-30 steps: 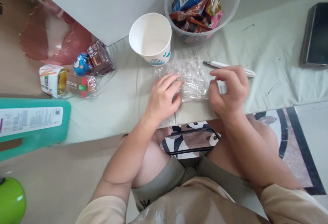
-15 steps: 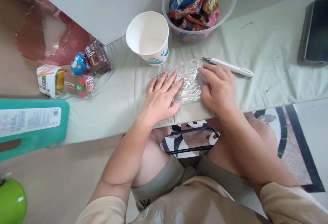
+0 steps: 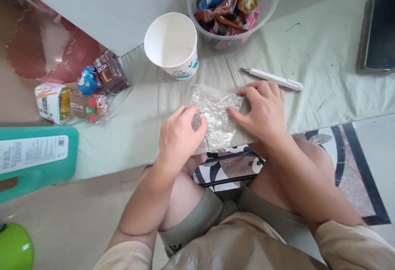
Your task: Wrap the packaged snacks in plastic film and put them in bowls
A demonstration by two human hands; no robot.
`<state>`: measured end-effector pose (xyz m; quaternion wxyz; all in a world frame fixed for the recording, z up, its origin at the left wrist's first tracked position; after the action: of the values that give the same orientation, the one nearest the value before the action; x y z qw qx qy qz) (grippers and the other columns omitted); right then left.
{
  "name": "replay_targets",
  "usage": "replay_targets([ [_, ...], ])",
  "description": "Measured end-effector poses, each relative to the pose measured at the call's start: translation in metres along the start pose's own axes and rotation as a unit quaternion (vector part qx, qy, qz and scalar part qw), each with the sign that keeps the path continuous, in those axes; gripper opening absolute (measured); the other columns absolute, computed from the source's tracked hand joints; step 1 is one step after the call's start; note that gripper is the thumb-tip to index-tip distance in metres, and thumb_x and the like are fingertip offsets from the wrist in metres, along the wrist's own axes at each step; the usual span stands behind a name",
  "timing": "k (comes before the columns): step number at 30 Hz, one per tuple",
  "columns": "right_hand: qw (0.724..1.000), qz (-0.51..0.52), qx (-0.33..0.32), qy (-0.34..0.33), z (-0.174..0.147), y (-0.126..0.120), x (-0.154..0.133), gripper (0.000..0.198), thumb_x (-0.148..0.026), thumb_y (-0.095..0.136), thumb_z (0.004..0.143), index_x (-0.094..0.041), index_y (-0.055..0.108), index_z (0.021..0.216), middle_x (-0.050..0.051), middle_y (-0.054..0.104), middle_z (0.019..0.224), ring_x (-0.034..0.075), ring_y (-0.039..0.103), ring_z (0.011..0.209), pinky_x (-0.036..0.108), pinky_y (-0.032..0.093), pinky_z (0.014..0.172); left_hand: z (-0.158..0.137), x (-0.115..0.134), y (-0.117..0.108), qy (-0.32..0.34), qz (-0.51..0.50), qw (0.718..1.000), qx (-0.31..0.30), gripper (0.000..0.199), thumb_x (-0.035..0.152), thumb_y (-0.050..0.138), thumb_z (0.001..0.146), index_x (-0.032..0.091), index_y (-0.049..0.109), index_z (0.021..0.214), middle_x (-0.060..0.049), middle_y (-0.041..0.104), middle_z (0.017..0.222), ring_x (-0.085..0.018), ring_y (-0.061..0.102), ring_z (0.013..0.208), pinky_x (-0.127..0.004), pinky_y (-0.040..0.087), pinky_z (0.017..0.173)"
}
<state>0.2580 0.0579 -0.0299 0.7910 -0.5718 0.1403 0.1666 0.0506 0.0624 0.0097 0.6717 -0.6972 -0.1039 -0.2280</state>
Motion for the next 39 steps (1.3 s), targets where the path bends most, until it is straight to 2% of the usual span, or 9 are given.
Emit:
replay_targets([
  [3, 0.999, 0.04, -0.016, -0.006, 0.004, -0.001, 0.001, 0.008, -0.032, 0.069, 0.087, -0.025, 0.063, 0.088, 0.009, 0.074, 0.111, 0.035, 0.064, 0.114, 0.054, 0.047, 0.098, 0.008, -0.009, 0.002, -0.01, 0.0, 0.999, 0.05, 0.022, 0.025, 0.075, 0.085, 0.022, 0.071, 0.107, -0.008, 0.073, 0.103, -0.027, 0.07, 0.097, -0.041, 0.057, 0.089],
  [8, 0.967, 0.251, -0.041, -0.026, 0.006, -0.007, 0.001, 0.008, -0.029, 0.061, 0.091, -0.026, 0.056, 0.086, 0.006, 0.075, 0.097, 0.023, 0.071, 0.091, 0.042, 0.056, 0.08, 0.025, -0.029, 0.017, 0.005, -0.105, 0.992, 0.065, 0.07, 0.028, 0.085, 0.077, 0.023, 0.052, 0.139, -0.013, 0.069, 0.136, -0.031, 0.062, 0.133, -0.05, 0.049, 0.115],
  [15, 0.882, 0.463, -0.069, 0.057, 0.002, -0.003, 0.001, 0.058, -0.064, 0.064, 0.091, -0.031, 0.052, 0.137, 0.006, 0.075, 0.106, 0.023, 0.074, 0.09, 0.04, 0.061, 0.077, 0.032, -0.027, 0.026, -0.027, -0.393, 0.919, -0.012, 0.031, 0.036, 0.078, 0.088, 0.026, 0.065, 0.114, -0.002, 0.073, 0.092, -0.019, 0.075, 0.084, -0.036, 0.064, 0.083],
  [19, 0.85, 0.503, -0.139, 0.072, 0.004, 0.0, -0.004, 0.035, -0.058, 0.072, 0.089, -0.024, 0.07, 0.101, 0.005, 0.077, 0.094, 0.022, 0.074, 0.086, 0.038, 0.063, 0.077, 0.034, -0.028, 0.019, -0.07, -0.456, 0.887, 0.01, 0.037, 0.049, 0.078, 0.087, 0.029, 0.067, 0.116, -0.001, 0.067, 0.085, -0.017, 0.071, 0.074, -0.034, 0.063, 0.073],
  [21, 0.845, 0.504, -0.157, 0.086, 0.004, -0.001, -0.005, 0.031, -0.053, 0.074, 0.089, -0.023, 0.069, 0.085, 0.004, 0.076, 0.083, 0.02, 0.073, 0.078, 0.036, 0.062, 0.073, 0.035, -0.028, 0.02, -0.087, -0.491, 0.865, -0.048, 0.048, 0.057, 0.081, 0.08, 0.029, 0.068, 0.118, -0.002, 0.065, 0.084, -0.017, 0.068, 0.073, -0.034, 0.062, 0.067],
  [25, 0.822, 0.539, -0.15, 0.107, 0.004, -0.005, -0.007, 0.038, -0.062, 0.071, 0.09, -0.025, 0.065, 0.083, 0.002, 0.075, 0.077, 0.019, 0.071, 0.069, 0.035, 0.061, 0.066, 0.033, -0.022, 0.024, -0.079, -0.542, 0.814, -0.194, 0.053, 0.059, 0.089, 0.06, 0.026, 0.069, 0.096, -0.005, 0.067, 0.089, -0.021, 0.069, 0.08, -0.035, 0.061, 0.066],
  [30, 0.818, 0.546, -0.133, 0.124, 0.003, -0.002, -0.007, 0.045, -0.07, 0.07, 0.088, -0.026, 0.06, 0.083, 0.0, 0.07, 0.068, 0.018, 0.068, 0.061, 0.032, 0.057, 0.056, 0.029, -0.012, 0.023, -0.067, -0.556, 0.799, -0.219, 0.059, 0.064, 0.087, 0.061, 0.025, 0.067, 0.1, -0.009, 0.075, 0.108, -0.029, 0.077, 0.101, -0.044, 0.067, 0.08],
  [33, 0.81, 0.558, -0.129, 0.127, 0.002, 0.002, -0.007, 0.042, -0.066, 0.07, 0.09, -0.026, 0.059, 0.086, -0.003, 0.066, 0.063, 0.016, 0.066, 0.057, 0.029, 0.053, 0.051, 0.028, -0.011, 0.027, -0.103, -0.549, 0.794, -0.239, 0.057, 0.058, 0.09, 0.064, 0.024, 0.067, 0.103, -0.005, 0.077, 0.088, -0.023, 0.078, 0.074, -0.035, 0.065, 0.061],
  [39, 0.808, 0.555, -0.134, 0.145, -0.001, 0.005, -0.004, 0.027, -0.051, 0.07, 0.094, -0.025, 0.06, 0.09, -0.007, 0.054, 0.058, 0.009, 0.046, 0.045, 0.023, 0.034, 0.042, 0.032, -0.021, 0.024, -0.138, -0.537, 0.815, -0.171, 0.034, 0.048, 0.086, 0.069, 0.023, 0.068, 0.082, 0.004, 0.061, 0.057, -0.01, 0.055, 0.042, -0.024, 0.048, 0.038],
])
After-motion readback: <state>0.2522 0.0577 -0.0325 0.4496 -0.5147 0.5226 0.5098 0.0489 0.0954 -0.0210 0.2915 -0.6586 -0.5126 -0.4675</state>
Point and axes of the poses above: each hand's wrist, its own z-axis towards the middle knuckle, its own y-axis out of the palm, x = y × z, the point moved 4 cm from there along z, towards the middle knuckle
